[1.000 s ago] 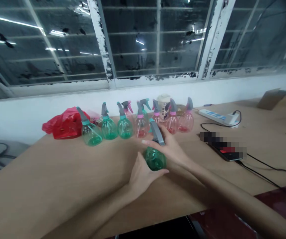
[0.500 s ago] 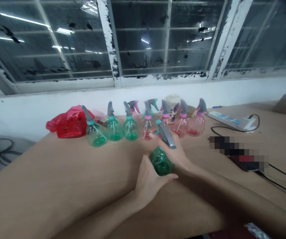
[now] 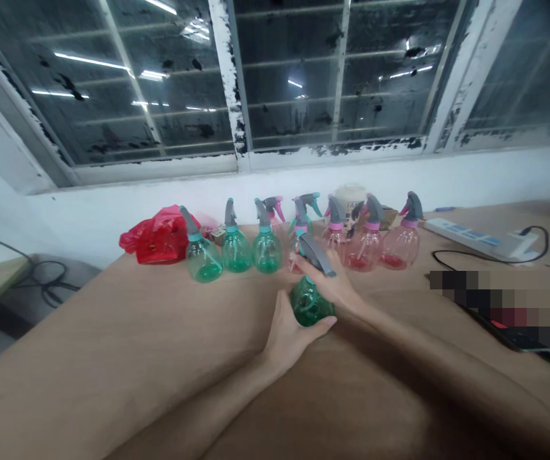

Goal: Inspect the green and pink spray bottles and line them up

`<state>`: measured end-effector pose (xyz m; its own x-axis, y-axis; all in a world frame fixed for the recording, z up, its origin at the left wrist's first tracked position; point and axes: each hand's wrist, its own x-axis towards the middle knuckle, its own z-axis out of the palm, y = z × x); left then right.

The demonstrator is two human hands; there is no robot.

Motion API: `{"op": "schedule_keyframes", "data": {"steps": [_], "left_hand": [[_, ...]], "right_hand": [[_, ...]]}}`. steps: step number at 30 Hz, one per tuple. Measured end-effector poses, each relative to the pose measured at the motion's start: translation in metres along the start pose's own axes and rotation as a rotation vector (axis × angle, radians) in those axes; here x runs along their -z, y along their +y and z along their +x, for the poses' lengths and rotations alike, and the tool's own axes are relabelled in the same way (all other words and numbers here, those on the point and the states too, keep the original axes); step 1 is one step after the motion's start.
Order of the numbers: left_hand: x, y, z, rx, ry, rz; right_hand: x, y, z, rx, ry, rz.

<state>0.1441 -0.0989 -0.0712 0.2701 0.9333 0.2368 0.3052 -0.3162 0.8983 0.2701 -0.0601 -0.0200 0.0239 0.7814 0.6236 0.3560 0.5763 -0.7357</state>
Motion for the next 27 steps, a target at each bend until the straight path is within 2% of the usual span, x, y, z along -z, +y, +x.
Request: {"op": "schedule_keyframes", "data": {"steps": [4,10,13,20,27], "left_hand": [[0.002,-0.001,0.005,-0.008,-0.055,-0.036],[0.007,-0.007,0.013,-0.154,-0.136,-0.006],[0.009,-0.008,0.014,-0.177,-0.162,0.001],[0.014,-0.006,0.014,-0.154,-0.157,0.042],[0.014,-0.009,0.015,-0.188,-0.168,0.106]], "right_hand": [[0.0,0.006,0.0,-0.001,-0.039,0.074],[0.002,0.007,-0.003,0.024,-0.016,0.095],[0.002,0.005,-0.004,0.023,-0.032,0.092],[0.003,0.007,-0.008,-0.007,0.028,0.036],[0.008,0.0,-0.007,0.0,-0.062,0.136]]}}
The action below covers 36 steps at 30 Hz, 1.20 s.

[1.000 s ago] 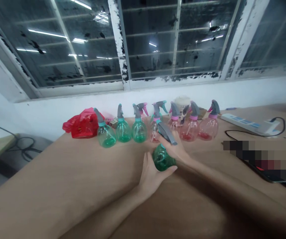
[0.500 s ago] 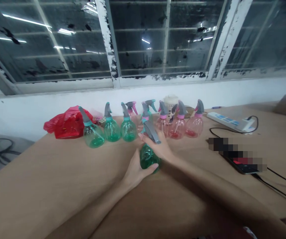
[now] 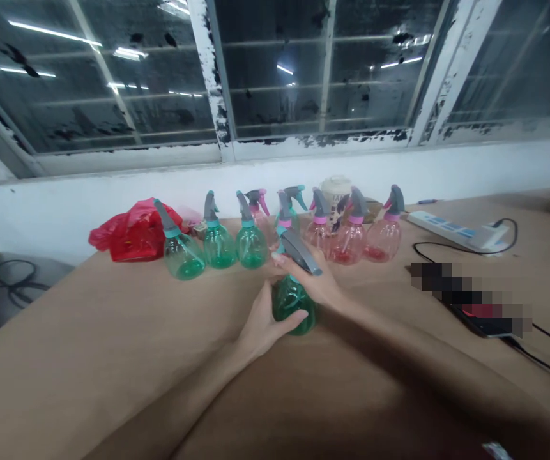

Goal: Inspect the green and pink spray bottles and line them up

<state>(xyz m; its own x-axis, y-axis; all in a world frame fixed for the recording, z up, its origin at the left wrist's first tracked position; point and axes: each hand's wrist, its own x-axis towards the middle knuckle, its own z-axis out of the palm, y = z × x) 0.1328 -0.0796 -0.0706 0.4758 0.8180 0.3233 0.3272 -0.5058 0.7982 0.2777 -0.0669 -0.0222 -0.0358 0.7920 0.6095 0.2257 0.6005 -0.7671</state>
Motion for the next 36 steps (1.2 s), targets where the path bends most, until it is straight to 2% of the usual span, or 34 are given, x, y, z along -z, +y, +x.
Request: {"op": "schedule_keyframes", "data": {"steps": [8,14,22,30,36], "left_hand": [[-0.0012,-0.0029,0.0009,-0.096,-0.044,0.026],[0.0001,-0.0002,0.0008,-0.1,-0.089,-0.018],[-0.0002,-0.0006,0.0012,-0.13,-0.071,-0.015],[-0.0016,0.0016,-0.0024,-0.089,-0.065,0.03],[-0.0022,0.0014,-0.003,-0.077,-0.068,0.019]], "right_hand": [[0.0031,-0.0055,0.0021,0.002,-0.036,-0.003],[0.0065,-0.0063,-0.0003,0.041,-0.064,-0.065],[0.0069,-0.0003,-0.0016,0.04,-0.073,0.016],[0.0084,-0.0036,-0.0037,0.044,-0.075,0.02],[0.0066,0.003,-0.005,0.01,-0.08,0.084]]}}
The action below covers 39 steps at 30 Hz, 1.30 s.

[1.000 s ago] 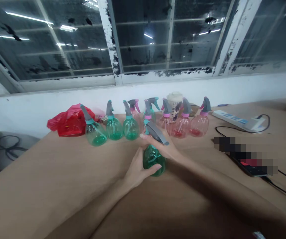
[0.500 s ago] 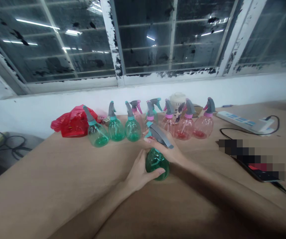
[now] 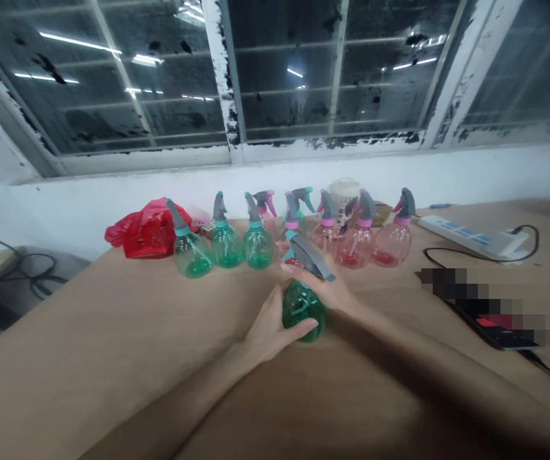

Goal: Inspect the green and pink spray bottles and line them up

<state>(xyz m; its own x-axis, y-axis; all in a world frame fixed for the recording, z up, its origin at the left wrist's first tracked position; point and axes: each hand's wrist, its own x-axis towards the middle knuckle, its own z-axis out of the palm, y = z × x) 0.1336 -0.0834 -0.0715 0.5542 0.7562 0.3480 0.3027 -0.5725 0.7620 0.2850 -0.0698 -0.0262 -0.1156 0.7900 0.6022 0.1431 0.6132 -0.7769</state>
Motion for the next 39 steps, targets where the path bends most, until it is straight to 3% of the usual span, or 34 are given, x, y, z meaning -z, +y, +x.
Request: {"op": "schedule_keyframes", "data": {"steps": [8,22,29,39], "left_hand": [[-0.0004,0.0016,0.0001,0.003,0.002,0.044],[-0.0008,0.0031,-0.0027,0.044,-0.02,0.091],[-0.002,0.0037,-0.0025,0.059,-0.009,0.087],[-0.0031,0.0027,-0.0023,0.046,0.007,0.083]], "right_hand": [[0.0003,0.0005,0.0002,-0.021,-0.042,0.05],[0.0006,-0.0011,-0.0008,-0.028,0.045,-0.13],[0.0005,0.0014,-0.0001,-0.037,-0.025,-0.042],[0.0029,-0.0047,-0.002,0.002,0.024,-0.077]]}}
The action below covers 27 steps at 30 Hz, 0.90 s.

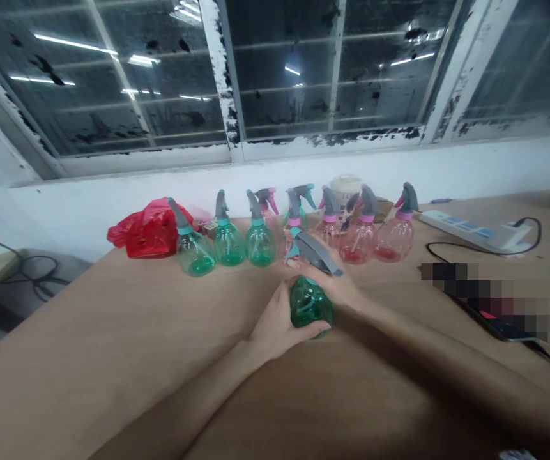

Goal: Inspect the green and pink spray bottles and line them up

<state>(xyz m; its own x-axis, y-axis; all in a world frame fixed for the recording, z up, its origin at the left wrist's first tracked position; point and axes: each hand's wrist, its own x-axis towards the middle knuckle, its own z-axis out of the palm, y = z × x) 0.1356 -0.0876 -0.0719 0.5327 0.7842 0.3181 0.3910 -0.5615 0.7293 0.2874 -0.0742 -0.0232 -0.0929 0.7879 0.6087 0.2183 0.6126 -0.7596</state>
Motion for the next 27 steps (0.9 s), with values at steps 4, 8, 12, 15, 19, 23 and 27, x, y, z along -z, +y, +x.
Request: {"op": "schedule_keyframes", "data": {"steps": [4,8,12,15,19,23,27], "left_hand": [[-0.001,0.0,0.0,-0.002,0.003,-0.005],[0.0,0.001,0.0,0.006,-0.008,-0.003],[0.0,0.001,0.0,0.025,-0.01,0.012],[0.001,0.002,0.0,0.009,-0.011,0.001],[0.0,0.001,0.0,-0.022,-0.01,-0.011],[0.0,0.0,0.0,-0.01,-0.012,-0.014],[0.0,0.001,0.0,-0.034,-0.026,-0.007]], "right_hand": [[-0.001,0.006,0.0,-0.027,-0.034,0.054],[-0.003,0.013,-0.002,-0.059,-0.084,0.132],[-0.002,0.014,-0.003,-0.068,-0.099,0.17],[-0.001,0.013,-0.002,-0.06,-0.102,0.143],[-0.001,0.009,0.0,-0.101,-0.09,0.084],[-0.002,0.005,0.0,-0.103,-0.049,0.025],[-0.001,0.001,-0.001,-0.083,-0.005,-0.042]]}}
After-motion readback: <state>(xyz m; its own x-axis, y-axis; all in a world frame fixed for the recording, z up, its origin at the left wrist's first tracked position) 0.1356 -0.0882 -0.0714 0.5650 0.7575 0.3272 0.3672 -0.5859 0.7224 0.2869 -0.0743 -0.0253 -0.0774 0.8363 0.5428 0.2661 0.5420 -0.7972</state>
